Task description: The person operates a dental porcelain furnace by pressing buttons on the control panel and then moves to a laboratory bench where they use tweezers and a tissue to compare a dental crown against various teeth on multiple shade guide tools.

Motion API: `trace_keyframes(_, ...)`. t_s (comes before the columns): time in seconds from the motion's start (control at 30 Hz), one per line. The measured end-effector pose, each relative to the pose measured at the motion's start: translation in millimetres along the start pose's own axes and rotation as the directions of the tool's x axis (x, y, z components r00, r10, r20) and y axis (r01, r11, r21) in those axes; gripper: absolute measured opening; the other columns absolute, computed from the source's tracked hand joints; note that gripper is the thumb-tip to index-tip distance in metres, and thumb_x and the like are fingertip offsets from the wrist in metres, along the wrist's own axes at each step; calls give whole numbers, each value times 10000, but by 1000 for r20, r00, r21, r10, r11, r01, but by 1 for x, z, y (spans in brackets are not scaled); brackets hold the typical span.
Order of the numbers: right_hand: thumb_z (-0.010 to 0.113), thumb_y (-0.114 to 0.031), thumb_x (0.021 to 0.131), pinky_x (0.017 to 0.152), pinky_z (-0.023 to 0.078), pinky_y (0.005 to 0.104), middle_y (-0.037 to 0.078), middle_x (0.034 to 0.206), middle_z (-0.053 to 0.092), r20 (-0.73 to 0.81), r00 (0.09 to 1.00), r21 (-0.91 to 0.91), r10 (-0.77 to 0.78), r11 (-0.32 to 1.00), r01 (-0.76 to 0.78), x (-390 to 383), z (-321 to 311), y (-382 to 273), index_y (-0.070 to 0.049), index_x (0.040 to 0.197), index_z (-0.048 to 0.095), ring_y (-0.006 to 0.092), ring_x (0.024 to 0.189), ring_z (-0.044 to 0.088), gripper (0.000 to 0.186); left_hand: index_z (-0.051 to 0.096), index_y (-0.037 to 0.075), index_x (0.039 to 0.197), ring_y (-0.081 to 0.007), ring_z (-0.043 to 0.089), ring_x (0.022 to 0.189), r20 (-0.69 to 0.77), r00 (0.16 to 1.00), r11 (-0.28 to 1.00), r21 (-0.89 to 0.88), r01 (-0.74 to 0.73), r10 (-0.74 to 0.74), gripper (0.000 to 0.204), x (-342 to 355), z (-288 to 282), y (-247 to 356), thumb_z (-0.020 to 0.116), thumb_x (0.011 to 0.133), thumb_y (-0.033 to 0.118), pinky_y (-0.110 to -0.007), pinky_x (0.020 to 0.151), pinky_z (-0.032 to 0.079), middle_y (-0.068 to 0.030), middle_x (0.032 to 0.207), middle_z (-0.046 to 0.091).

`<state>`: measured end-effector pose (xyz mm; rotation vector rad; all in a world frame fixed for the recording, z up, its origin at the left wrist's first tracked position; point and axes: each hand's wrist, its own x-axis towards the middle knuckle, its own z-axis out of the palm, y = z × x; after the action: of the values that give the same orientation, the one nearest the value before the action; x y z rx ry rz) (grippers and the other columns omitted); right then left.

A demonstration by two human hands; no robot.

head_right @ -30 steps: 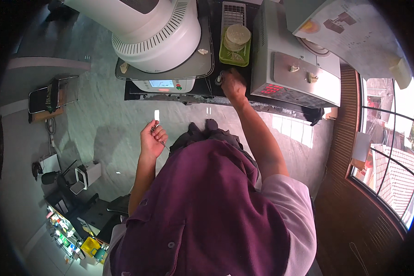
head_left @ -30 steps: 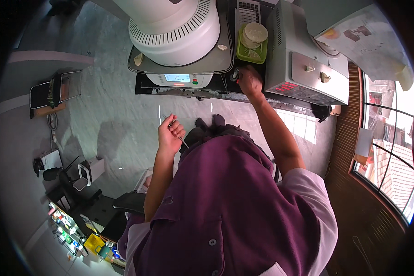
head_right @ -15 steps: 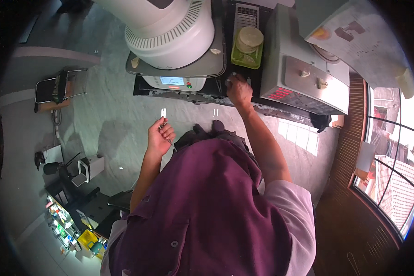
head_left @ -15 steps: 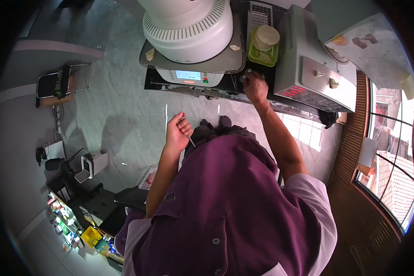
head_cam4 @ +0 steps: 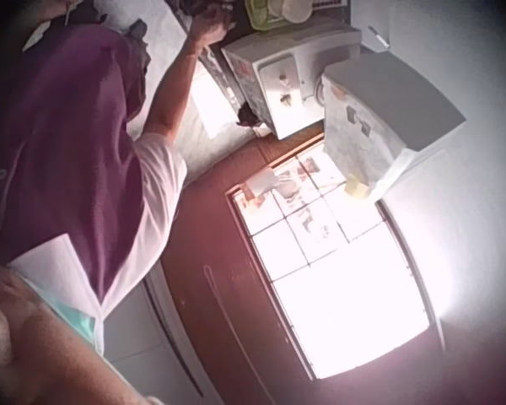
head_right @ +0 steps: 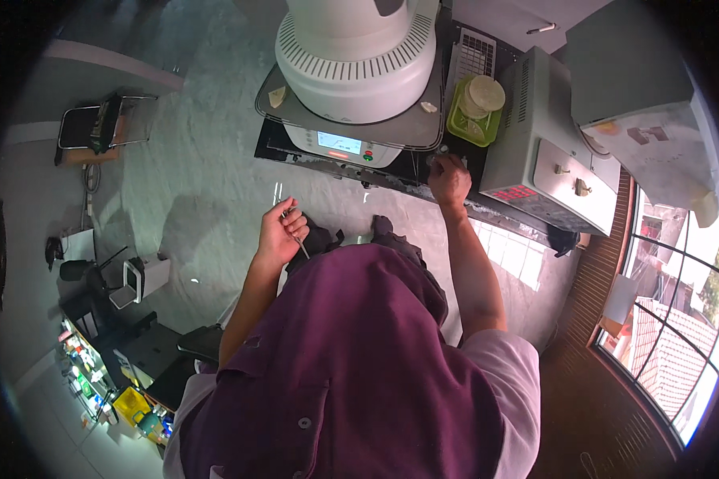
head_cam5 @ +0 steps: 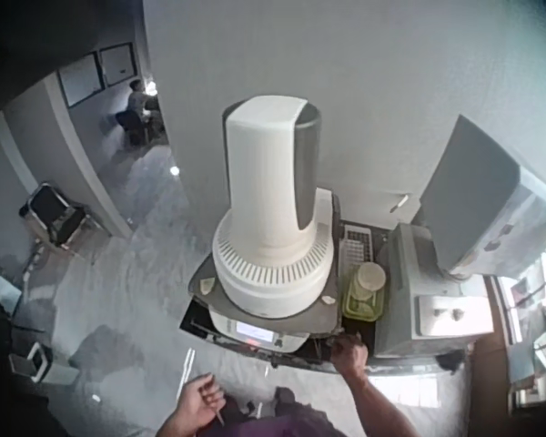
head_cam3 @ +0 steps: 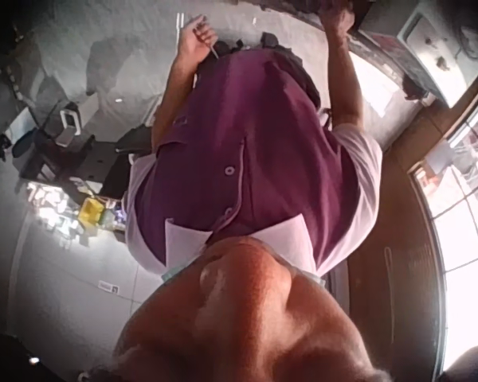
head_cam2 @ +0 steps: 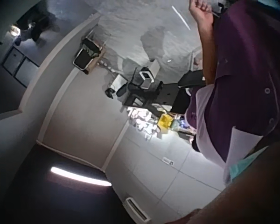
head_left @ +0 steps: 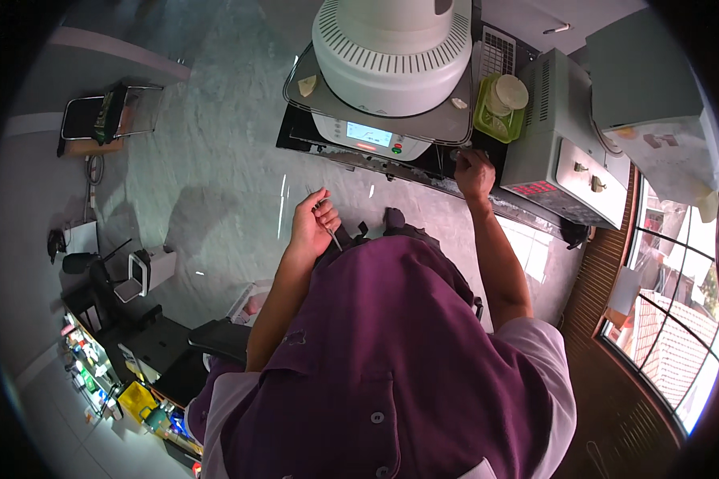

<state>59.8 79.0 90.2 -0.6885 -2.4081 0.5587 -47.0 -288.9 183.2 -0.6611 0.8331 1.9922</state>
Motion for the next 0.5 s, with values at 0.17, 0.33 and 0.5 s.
trace_keyframes(0.17,715,-124,783,720,576,411,103,937,724,20,996,-56,85,995,-83,2,-2,-24,-106,908,744,332,829,707,130,577,104,940,-71,320,510,0,1000,1000,23,13,-13,163,-1,-34,51,641,972,250,-267,505,282,77,584,318)
trace_keyframes(0.33,700,-90,787,716,543,446,136,872,700,-341,934,-183,111,966,-181,-22,-13,-40,-73,929,743,344,784,668,149,625,60,1016,-78,322,536,47,999,1000,21,-8,7,278,-6,-48,116,584,997,334,-259,515,300,69,600,322)
trace_keyframes(0.5,718,-148,868,600,495,339,92,756,661,-246,930,-157,273,936,-316,-66,6,-135,-57,853,723,224,662,627,93,595,-23,1244,-90,347,577,226,974,995,-99,5,18,608,-25,-61,185,476,1008,524,-259,552,318,54,654,358)
